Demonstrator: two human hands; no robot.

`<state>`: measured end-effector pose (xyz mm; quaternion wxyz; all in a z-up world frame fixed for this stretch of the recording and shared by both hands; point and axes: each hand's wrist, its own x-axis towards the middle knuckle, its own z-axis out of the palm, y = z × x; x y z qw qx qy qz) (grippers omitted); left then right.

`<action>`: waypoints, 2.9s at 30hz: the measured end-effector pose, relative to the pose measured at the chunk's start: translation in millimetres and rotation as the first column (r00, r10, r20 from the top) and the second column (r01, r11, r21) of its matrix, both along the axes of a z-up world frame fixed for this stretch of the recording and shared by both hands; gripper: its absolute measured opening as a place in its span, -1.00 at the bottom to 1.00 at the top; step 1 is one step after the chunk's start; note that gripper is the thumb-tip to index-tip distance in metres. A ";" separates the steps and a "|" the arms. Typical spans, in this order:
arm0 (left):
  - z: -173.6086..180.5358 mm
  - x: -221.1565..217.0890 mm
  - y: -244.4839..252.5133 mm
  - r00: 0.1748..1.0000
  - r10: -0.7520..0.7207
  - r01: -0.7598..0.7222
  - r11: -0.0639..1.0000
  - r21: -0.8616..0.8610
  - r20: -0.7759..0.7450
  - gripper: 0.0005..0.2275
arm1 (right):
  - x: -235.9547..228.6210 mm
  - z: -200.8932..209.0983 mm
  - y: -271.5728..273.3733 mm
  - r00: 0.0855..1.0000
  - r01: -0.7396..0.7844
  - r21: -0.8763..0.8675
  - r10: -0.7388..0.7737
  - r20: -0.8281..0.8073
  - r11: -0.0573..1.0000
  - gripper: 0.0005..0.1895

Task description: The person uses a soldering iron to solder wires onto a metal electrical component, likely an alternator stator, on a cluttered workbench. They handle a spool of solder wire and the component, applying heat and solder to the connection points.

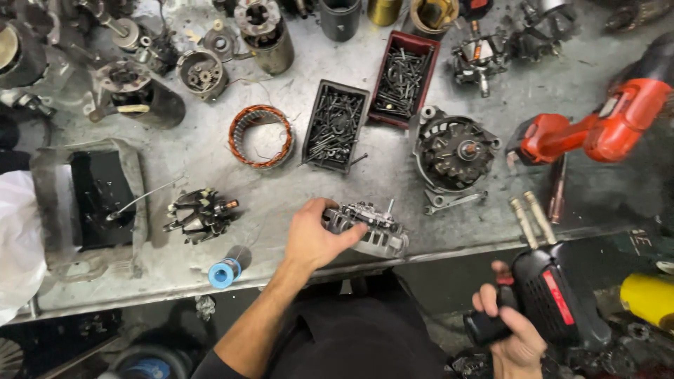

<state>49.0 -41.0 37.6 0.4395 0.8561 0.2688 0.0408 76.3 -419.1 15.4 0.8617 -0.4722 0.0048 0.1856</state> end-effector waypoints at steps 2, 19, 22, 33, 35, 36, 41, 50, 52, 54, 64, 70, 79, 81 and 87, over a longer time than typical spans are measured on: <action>-2.9 -3.3 -4.7 0.999 -0.029 0.028 0.999 0.029 0.034 -0.45 | 4.8 2.4 -5.5 0.999 0.029 -0.139 -0.026 0.024 0.990 -0.22; -22.0 -31.9 -8.2 0.995 -0.034 0.021 0.991 0.135 0.096 -0.40 | 68.9 -44.1 -55.4 0.807 0.501 -0.862 0.316 0.499 0.080 -0.16; -24.2 -32.8 -9.3 0.995 -0.022 0.009 0.992 0.126 0.098 -0.41 | 83.7 -54.5 -40.5 0.763 0.513 -0.847 0.376 0.525 0.142 -0.16; -32.1 -46.7 -1.5 0.998 -0.030 0.023 0.993 0.112 0.062 -0.37 | 102.9 -36.4 -23.1 0.897 0.310 -0.948 0.353 0.265 -0.074 0.03; -30.9 -47.5 -1.8 0.997 -0.026 0.019 0.994 0.103 0.067 -0.36 | 101.6 -28.4 -23.3 0.888 0.302 -0.951 0.383 0.256 -0.062 0.10; -30.2 -48.0 -0.7 0.997 -0.022 0.015 0.995 0.098 0.071 -0.36 | 102.0 -25.0 -21.5 0.878 0.291 -0.955 0.410 0.248 -0.046 0.18; -36.7 -47.8 4.6 0.998 0.002 -0.005 0.998 0.057 0.059 -0.32 | 94.6 -7.4 9.5 0.859 0.361 -0.932 0.402 0.318 -0.034 0.10; -6.7 -67.3 13.7 0.999 0.044 -0.045 0.998 -0.050 -0.032 -0.29 | 156.0 -62.5 109.7 0.886 -0.197 -0.377 0.000 -0.463 0.905 -0.45; -4.9 -78.6 17.7 0.997 0.067 -0.071 0.995 -0.074 -0.046 -0.30 | 162.9 -84.0 113.2 0.861 -0.206 -0.217 0.072 -0.504 0.954 -0.51; -3.5 -91.3 21.4 0.996 0.089 -0.092 0.987 -0.131 -0.032 -0.31 | 161.1 -92.5 118.8 0.907 -0.189 -0.103 0.134 -0.399 0.976 -0.51; 12.0 -111.5 27.5 0.994 0.105 -0.107 0.964 -0.242 -0.020 -0.31 | 77.0 -71.0 172.2 0.917 -0.100 -0.089 0.057 -0.395 0.991 -0.52; 15.7 -111.0 31.4 0.997 0.063 -0.070 0.974 -0.215 -0.039 -0.31 | 14.3 -55.3 215.6 0.918 -0.109 -0.129 0.050 -0.394 0.986 -0.58; 7.7 -140.8 44.4 0.991 0.092 -0.112 0.968 -0.223 -0.095 -0.33 | -11.3 -76.8 223.0 0.813 -0.421 0.123 0.434 -0.388 0.899 -0.51; 6.4 -144.4 43.0 0.994 0.072 -0.088 0.975 -0.206 -0.085 -0.34 | -11.3 -61.2 223.9 0.699 -0.554 0.084 0.517 -0.493 0.828 -0.48; 6.1 -137.5 37.5 0.998 0.054 -0.061 0.956 -0.287 -0.032 -0.36 | 3.4 -76.5 181.1 0.621 -0.518 -0.126 0.270 -0.736 0.846 -0.48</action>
